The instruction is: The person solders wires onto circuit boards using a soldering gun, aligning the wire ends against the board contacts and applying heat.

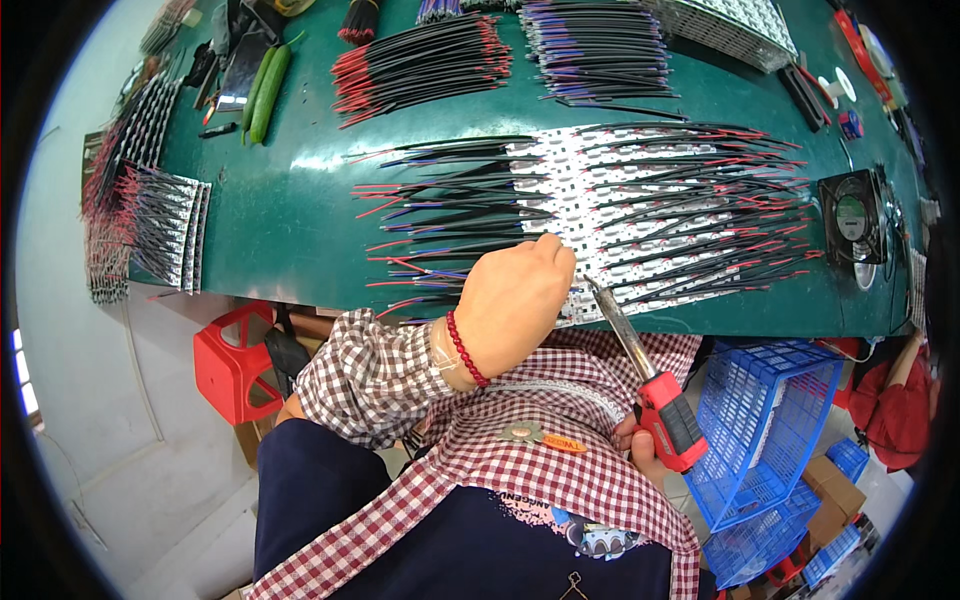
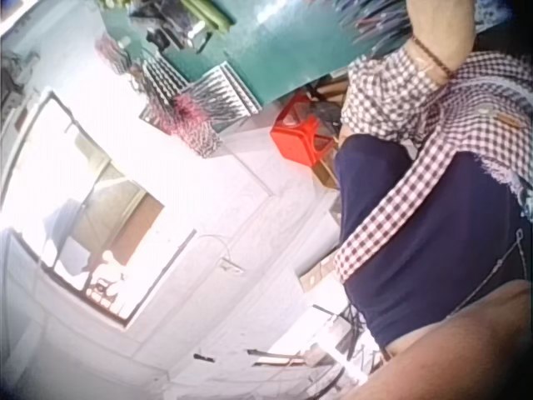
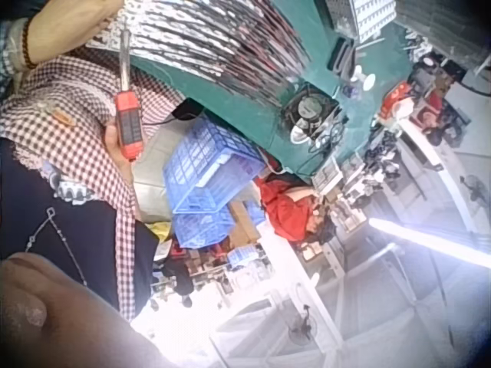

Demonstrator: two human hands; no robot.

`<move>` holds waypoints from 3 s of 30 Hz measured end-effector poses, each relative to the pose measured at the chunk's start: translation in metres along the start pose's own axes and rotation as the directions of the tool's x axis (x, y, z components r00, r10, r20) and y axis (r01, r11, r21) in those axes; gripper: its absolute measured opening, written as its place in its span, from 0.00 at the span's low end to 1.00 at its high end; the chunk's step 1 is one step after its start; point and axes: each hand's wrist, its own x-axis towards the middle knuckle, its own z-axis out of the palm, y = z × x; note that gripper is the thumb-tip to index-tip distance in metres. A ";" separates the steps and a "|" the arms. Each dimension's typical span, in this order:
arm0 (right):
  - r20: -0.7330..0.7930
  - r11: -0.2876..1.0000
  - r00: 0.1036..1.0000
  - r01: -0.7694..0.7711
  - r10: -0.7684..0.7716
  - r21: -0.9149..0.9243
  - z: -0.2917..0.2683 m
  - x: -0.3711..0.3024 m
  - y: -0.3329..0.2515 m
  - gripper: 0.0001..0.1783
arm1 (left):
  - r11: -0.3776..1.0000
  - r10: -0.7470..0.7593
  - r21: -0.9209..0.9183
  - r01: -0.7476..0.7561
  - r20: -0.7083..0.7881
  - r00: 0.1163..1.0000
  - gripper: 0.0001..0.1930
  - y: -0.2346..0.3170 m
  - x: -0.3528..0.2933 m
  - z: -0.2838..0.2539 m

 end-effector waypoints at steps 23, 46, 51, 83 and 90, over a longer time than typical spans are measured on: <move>-0.014 0.644 0.983 -0.110 0.183 0.757 -0.021 0.030 -0.035 0.27 | 0.924 -0.068 -0.379 0.054 -0.025 0.997 0.13 -0.006 -0.020 -0.005; -0.551 0.543 0.828 0.510 -0.100 0.667 -0.203 0.072 -0.067 0.24 | 0.980 -0.089 -0.199 0.029 -0.299 0.950 0.06 0.015 -0.029 0.005; -0.646 0.520 0.763 0.564 -0.031 0.641 -0.341 0.150 -0.072 0.21 | 0.990 -0.060 -0.138 0.022 -0.276 0.959 0.03 0.006 -0.026 0.019; -0.664 0.807 0.721 0.264 0.199 0.529 -0.424 0.263 -0.084 0.13 | 0.997 -0.081 -0.037 0.074 -0.281 0.956 0.04 0.006 -0.026 0.022; -0.698 0.826 0.691 0.274 0.187 0.492 -0.422 0.263 -0.088 0.12 | 0.996 -0.083 -0.047 0.074 -0.257 0.963 0.06 0.007 -0.026 0.020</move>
